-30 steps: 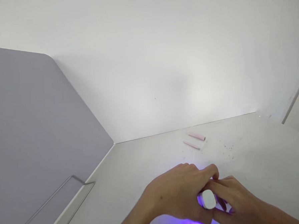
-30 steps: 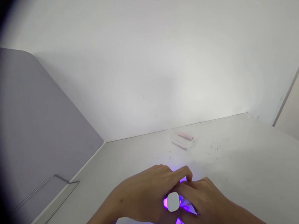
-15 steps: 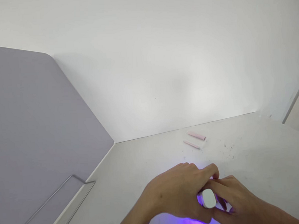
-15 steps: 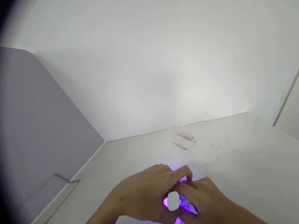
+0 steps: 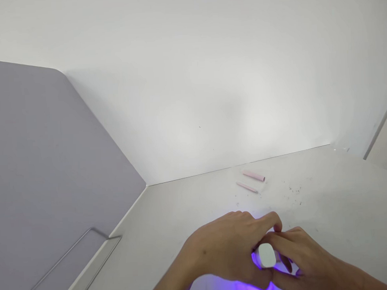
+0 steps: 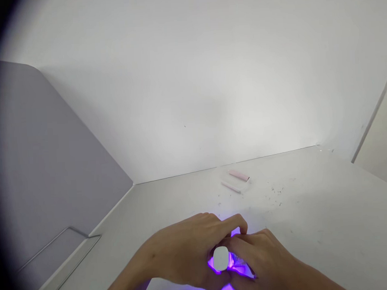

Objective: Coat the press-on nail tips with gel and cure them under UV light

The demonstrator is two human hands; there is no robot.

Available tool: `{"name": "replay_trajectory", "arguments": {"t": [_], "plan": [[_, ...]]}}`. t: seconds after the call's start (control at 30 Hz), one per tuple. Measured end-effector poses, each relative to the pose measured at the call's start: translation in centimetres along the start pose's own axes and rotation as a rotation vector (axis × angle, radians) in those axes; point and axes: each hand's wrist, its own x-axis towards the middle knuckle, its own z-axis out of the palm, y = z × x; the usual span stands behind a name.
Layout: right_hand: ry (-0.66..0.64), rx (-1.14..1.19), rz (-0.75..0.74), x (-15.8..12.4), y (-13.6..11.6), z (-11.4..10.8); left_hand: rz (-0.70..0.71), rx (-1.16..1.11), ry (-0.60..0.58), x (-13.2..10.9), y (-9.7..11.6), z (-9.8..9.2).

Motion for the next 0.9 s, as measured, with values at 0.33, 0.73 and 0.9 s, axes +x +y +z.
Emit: {"name": "replay_trajectory", "arguments": {"t": [0.33, 0.73, 0.9], "plan": [[0.002, 0.011, -0.004, 0.07, 0.02, 0.2, -0.019, 0.004, 0.009, 0.01, 0.08, 0.24], [0.052, 0.01, -0.075, 0.17, -0.02, -0.07, -0.036, 0.026, 0.012, 0.01, 0.19, 0.39], [0.033, 0.016, -0.064, 0.11, -0.18, -0.12, -0.036, 0.008, 0.003, 0.04, 0.31, 0.26]]}}
